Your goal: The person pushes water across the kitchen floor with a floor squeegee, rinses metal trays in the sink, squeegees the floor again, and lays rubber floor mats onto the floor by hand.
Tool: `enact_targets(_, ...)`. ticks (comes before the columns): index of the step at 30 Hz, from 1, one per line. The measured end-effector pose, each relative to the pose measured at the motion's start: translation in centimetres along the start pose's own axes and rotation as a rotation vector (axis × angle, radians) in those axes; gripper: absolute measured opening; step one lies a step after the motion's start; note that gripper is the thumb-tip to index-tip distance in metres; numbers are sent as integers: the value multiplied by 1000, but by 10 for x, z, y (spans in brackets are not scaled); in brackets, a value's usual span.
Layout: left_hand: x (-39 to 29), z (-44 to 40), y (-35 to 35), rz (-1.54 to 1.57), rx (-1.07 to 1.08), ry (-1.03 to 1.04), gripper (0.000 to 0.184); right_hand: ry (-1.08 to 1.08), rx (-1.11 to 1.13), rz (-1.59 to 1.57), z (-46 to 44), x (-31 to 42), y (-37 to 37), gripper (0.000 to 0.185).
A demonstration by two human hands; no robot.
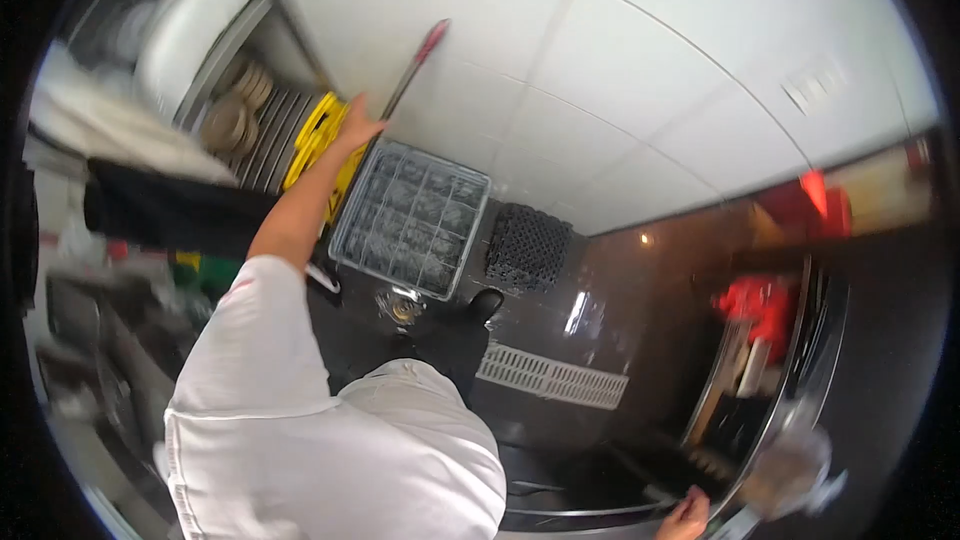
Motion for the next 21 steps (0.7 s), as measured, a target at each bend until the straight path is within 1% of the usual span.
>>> enact_targets(1, -7, -9, 16, 101, -22, -6, 102, -95, 7, 164, -34, 34, -14, 25)
enact_targets(2, -13, -18, 30, 152, -59, -40, 91, -265, -14, 139, -63, 44, -14, 24)
enact_targets(3, -6, -28, 58, 258, 127, -160, 75, -317, 4, 106, -84, 62, -14, 21)
enact_targets(4, -17, -13, 67, 307, 20, -209, 59, -374, 52, 161, -108, 66, -8, 20)
enact_targets(5, -21, -7, 85, 238, 57, -295, 45, -331, 126, 124, -131, 65, 2, 21)
enact_targets(6, -44, 23, 82, 286, 132, -330, 37, -309, 171, -29, -151, 73, 10, 23)
enact_targets(7, -61, 51, 85, 198, 160, -201, 35, -243, 212, -322, -175, 65, 27, 24)
enact_targets(8, -62, 74, 109, 113, 130, -198, 33, -349, 215, -328, -183, 128, 14, 26)
enact_targets(9, -62, 99, 130, 28, 111, -134, 31, -370, 157, -442, -200, 164, 12, 28)
enact_targets(10, -80, 135, 129, 46, 128, -147, 29, -374, 98, -562, -213, 195, 7, 30)
enact_targets(11, -94, 171, 122, 166, 93, -126, 26, -483, -73, -787, -214, 267, -4, 23)
enact_targets(12, -102, 198, 127, 159, 101, -90, 23, -432, 81, -986, -240, 293, 21, 41)
enact_targets(13, -109, 219, 131, 151, 108, -61, 20, -685, 229, -932, -280, 315, 51, 59)
enact_targets(14, -115, 231, 126, 150, 105, -67, 17, -763, 292, -952, -265, 386, 49, 67)
enact_targets(15, -124, 241, 115, 151, 99, -75, 14, -823, 393, -986, -259, 437, 62, 80)
enact_targets(16, -135, 249, 108, 161, 91, -83, 12, -931, 531, -981, -253, 478, 84, 81)
enact_targets(17, -142, 252, 95, 156, -39, -55, 10, -962, 742, -1086, -237, 515, 102, 82)
enact_targets(19, -150, 251, 67, 127, -305, -17, 7, -1023, 1008, -1259, -204, 568, 134, 56)
enact_targets(21, -157, 253, 44, 119, -538, -26, 7, -945, 1093, -1463, -174, 606, 135, 31)
Point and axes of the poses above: each hand's wrist, its own z-axis away from the middle knuckle, its own y-axis out of the palm, x = y × z, the point moved 6 cm from there along -z, towards the middle knuckle, and after that the axes turned 9 degrees about x, right-handed, at the moved point
